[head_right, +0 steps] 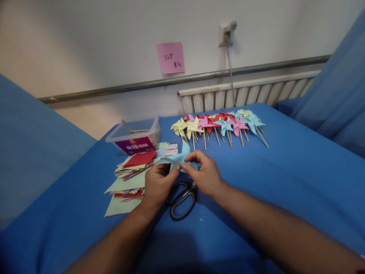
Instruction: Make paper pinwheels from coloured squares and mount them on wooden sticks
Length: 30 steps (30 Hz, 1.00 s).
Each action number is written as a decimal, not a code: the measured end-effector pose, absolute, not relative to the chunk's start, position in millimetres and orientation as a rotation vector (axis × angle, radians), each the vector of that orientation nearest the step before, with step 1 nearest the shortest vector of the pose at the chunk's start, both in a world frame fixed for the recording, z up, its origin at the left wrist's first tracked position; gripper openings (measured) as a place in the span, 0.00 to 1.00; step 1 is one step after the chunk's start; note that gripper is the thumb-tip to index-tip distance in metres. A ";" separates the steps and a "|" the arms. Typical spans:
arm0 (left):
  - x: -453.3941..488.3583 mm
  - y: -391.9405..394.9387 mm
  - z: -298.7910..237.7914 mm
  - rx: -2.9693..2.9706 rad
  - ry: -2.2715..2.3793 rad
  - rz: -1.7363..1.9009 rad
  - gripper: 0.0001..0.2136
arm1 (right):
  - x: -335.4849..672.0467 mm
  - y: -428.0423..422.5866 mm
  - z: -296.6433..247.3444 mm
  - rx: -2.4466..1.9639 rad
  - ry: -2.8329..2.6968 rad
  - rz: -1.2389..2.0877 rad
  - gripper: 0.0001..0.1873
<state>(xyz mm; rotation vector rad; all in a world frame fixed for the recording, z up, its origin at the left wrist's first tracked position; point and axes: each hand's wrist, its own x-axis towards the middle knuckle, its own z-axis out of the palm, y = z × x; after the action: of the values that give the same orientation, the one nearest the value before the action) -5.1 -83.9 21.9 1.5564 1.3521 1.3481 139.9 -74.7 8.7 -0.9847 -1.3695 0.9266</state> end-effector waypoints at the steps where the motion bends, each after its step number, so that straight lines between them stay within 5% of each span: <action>1: -5.0 -83.8 21.8 1.554 1.348 1.350 0.07 | 139.1 -74.2 7.7 -0.962 -1.343 0.947 0.10; 6: -5.7 -83.6 18.6 1.572 1.382 1.378 0.06 | 136.9 -71.2 2.3 -0.892 -1.265 1.071 0.31; 12: -7.5 -83.8 14.6 1.623 1.387 1.384 0.05 | 138.0 -72.8 4.2 -0.941 -1.401 1.056 0.09; 30: -6.9 -84.5 15.2 1.639 1.357 1.355 0.05 | 138.3 -76.7 7.0 -0.991 -1.441 0.952 0.06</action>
<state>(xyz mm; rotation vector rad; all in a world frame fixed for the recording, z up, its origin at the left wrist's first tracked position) -6.9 -84.5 15.2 1.6392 1.3570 1.3549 138.3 -76.7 7.0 -0.9910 -1.4406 0.9525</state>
